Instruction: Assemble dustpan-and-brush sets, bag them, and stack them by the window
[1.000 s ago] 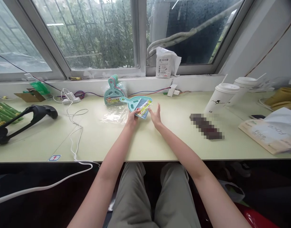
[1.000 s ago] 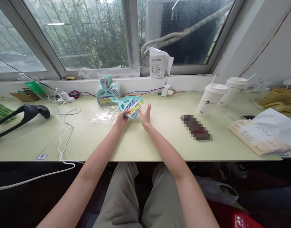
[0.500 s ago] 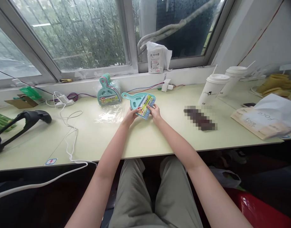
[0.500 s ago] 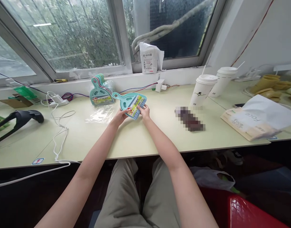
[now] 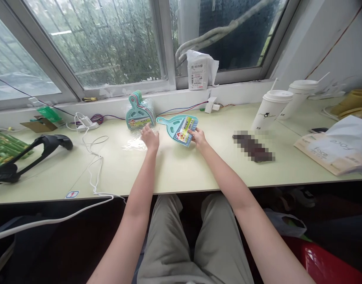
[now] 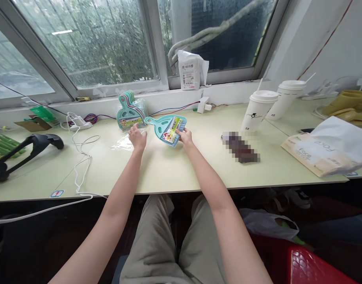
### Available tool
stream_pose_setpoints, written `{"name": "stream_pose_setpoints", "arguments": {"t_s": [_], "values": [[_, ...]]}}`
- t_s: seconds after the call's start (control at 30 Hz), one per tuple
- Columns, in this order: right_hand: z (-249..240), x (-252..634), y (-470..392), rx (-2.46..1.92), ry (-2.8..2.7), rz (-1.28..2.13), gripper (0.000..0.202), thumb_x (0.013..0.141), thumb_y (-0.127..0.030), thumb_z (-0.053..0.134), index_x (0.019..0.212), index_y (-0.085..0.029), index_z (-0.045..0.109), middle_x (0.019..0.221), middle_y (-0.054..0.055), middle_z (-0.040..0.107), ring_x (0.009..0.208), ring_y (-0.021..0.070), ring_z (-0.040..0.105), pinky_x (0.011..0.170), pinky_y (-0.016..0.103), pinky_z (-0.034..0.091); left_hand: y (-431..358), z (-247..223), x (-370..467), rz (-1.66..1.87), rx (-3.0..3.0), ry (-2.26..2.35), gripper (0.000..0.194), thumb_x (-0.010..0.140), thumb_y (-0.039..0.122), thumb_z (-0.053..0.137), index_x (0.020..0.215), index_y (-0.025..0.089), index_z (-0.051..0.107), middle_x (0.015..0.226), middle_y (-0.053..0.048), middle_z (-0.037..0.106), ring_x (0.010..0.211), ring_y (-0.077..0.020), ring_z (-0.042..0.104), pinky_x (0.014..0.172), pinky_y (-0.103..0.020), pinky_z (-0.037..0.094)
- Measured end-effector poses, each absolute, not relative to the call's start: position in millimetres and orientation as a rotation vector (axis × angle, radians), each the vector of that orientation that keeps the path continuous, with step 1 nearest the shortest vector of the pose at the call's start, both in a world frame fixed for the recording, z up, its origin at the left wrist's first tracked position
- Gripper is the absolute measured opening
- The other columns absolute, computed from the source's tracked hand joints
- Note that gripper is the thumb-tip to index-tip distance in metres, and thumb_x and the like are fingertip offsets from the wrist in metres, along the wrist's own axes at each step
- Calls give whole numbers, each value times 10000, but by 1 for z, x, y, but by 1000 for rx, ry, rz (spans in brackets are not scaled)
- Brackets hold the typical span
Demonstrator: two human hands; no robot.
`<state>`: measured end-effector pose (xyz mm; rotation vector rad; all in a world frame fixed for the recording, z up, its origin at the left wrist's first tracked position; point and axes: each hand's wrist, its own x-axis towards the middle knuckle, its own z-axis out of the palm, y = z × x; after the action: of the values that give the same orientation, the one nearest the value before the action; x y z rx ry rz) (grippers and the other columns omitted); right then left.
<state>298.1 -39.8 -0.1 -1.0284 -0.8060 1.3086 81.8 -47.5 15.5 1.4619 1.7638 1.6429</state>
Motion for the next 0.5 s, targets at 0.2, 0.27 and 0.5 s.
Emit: {"name": "stream_pose_setpoints", "arguments": {"t_s": [0.2,0.27,0.5], "values": [[1,293,-47,-1128,-898,1345,152,764,-80,687,883,-162,642,698,7,711,613,158,671,740,384,599,-43,3,42,1324,1351,2256,76,721,107,624,710,176,594,1060,-198,637,1234,-370,497,1015,-525,360],[-1,290,-47,-1165,-946,1376,153,750,-74,696,871,-154,648,664,9,701,615,168,675,742,396,596,-42,2,43,1350,1384,2215,136,733,76,580,663,192,583,939,-158,656,1149,-341,556,1011,-489,368],[-7,279,-43,-1208,-931,1277,176,753,-95,679,908,-161,630,806,29,720,676,166,689,731,393,604,-47,8,72,1585,1610,1961,215,839,126,512,960,233,654,1067,-120,645,1207,-302,495,1074,-422,327]]}}
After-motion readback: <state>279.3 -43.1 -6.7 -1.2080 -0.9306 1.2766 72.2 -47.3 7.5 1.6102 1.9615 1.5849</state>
